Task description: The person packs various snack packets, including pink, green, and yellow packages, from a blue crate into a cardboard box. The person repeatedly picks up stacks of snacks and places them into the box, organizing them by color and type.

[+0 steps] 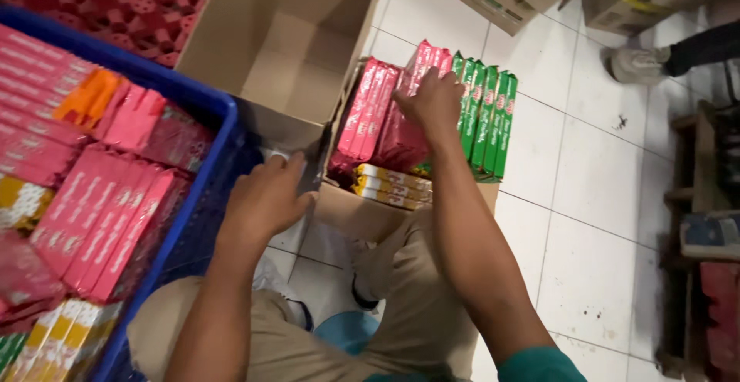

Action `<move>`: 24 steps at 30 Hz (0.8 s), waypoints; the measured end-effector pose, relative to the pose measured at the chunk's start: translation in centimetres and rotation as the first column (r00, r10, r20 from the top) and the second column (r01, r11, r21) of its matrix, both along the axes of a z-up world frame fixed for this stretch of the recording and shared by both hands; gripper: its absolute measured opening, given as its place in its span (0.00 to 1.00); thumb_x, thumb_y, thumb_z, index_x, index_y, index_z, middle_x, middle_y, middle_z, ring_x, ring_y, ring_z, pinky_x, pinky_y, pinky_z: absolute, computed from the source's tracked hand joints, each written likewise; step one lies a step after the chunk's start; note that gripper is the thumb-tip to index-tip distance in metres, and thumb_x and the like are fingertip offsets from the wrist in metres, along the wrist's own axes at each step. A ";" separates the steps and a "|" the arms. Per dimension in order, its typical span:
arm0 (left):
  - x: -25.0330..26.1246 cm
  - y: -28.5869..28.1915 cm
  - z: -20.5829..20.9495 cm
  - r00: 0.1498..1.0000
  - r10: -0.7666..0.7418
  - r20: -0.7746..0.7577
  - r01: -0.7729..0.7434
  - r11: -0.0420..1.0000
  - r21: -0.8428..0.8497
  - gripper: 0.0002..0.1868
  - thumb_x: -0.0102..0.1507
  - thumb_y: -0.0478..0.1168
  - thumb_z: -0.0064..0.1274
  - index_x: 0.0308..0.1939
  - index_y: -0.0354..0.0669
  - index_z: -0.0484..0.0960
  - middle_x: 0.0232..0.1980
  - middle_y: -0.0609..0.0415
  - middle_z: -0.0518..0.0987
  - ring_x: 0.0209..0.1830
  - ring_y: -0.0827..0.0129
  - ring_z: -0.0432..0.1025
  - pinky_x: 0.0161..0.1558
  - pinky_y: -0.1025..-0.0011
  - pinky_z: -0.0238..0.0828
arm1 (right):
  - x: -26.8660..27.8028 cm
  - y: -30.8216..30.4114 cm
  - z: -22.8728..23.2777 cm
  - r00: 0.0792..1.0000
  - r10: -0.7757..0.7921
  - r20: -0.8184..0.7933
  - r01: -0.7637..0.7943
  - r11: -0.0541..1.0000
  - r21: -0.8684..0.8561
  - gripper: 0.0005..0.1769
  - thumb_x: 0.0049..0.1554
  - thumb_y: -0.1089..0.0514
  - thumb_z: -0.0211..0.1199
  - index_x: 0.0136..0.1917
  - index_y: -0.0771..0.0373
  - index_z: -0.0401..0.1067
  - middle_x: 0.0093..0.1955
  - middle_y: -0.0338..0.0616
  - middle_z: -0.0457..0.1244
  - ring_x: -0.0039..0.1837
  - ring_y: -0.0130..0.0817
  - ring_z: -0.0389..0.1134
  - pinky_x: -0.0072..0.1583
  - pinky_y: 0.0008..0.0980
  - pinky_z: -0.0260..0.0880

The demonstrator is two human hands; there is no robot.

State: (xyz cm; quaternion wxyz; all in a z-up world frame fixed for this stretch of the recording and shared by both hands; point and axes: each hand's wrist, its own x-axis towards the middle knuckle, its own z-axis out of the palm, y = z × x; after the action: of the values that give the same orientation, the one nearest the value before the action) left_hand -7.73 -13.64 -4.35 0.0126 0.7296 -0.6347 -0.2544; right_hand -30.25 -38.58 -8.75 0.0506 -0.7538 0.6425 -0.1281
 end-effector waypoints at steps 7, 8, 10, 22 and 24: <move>-0.8 -1.2 0.9 1.000 0.008 -0.009 -0.008 0.998 0.064 0.39 0.62 0.54 0.53 0.75 0.44 0.65 0.63 0.39 0.75 0.59 0.37 0.75 0.52 0.41 0.73 | 2.7 2.7 2.7 0.978 0.096 -0.188 -0.095 0.995 0.011 0.51 0.46 0.36 0.78 0.68 0.76 0.66 0.59 0.68 0.59 0.62 0.71 0.63 0.56 0.62 0.74; -0.7 -1.2 0.4 1.000 0.007 -0.013 -0.006 0.998 0.055 0.39 0.62 0.54 0.54 0.75 0.44 0.65 0.62 0.38 0.76 0.58 0.36 0.75 0.51 0.40 0.73 | 3.0 2.4 2.7 0.985 0.090 -0.150 -0.085 0.996 0.040 0.51 0.46 0.37 0.78 0.69 0.75 0.66 0.62 0.67 0.56 0.64 0.72 0.61 0.57 0.62 0.74; -0.5 -1.3 0.1 1.000 0.005 -0.009 -0.005 0.999 0.042 0.38 0.62 0.54 0.54 0.74 0.45 0.66 0.61 0.38 0.76 0.57 0.35 0.75 0.51 0.38 0.73 | 3.5 2.1 2.2 0.991 0.083 -0.104 -0.076 0.995 0.067 0.51 0.47 0.38 0.77 0.70 0.74 0.65 0.65 0.65 0.54 0.65 0.72 0.59 0.58 0.63 0.73; 0.0 -1.4 0.0 0.999 0.027 0.024 -0.029 0.997 0.074 0.36 0.63 0.57 0.54 0.71 0.46 0.68 0.63 0.39 0.75 0.59 0.36 0.74 0.53 0.40 0.73 | 4.7 6.1 8.3 0.973 -0.095 0.208 0.025 0.947 0.319 0.48 0.49 0.56 0.71 0.80 0.41 0.58 0.76 0.83 0.40 0.64 0.84 0.63 0.62 0.62 0.72; 0.3 -1.3 0.3 1.000 0.028 -0.003 -0.027 0.998 0.059 0.35 0.64 0.56 0.53 0.71 0.45 0.69 0.64 0.39 0.75 0.60 0.37 0.74 0.55 0.40 0.73 | 4.7 5.5 7.5 0.964 -0.103 0.244 0.026 0.954 0.298 0.49 0.47 0.55 0.75 0.79 0.40 0.60 0.76 0.82 0.42 0.66 0.81 0.63 0.63 0.62 0.71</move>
State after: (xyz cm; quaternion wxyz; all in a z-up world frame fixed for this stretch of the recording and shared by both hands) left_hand -7.42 -14.90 -4.05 -0.0043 0.7379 -0.6169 -0.2739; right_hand -25.58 -33.08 -1.23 0.2400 -0.6936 0.6667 -0.1302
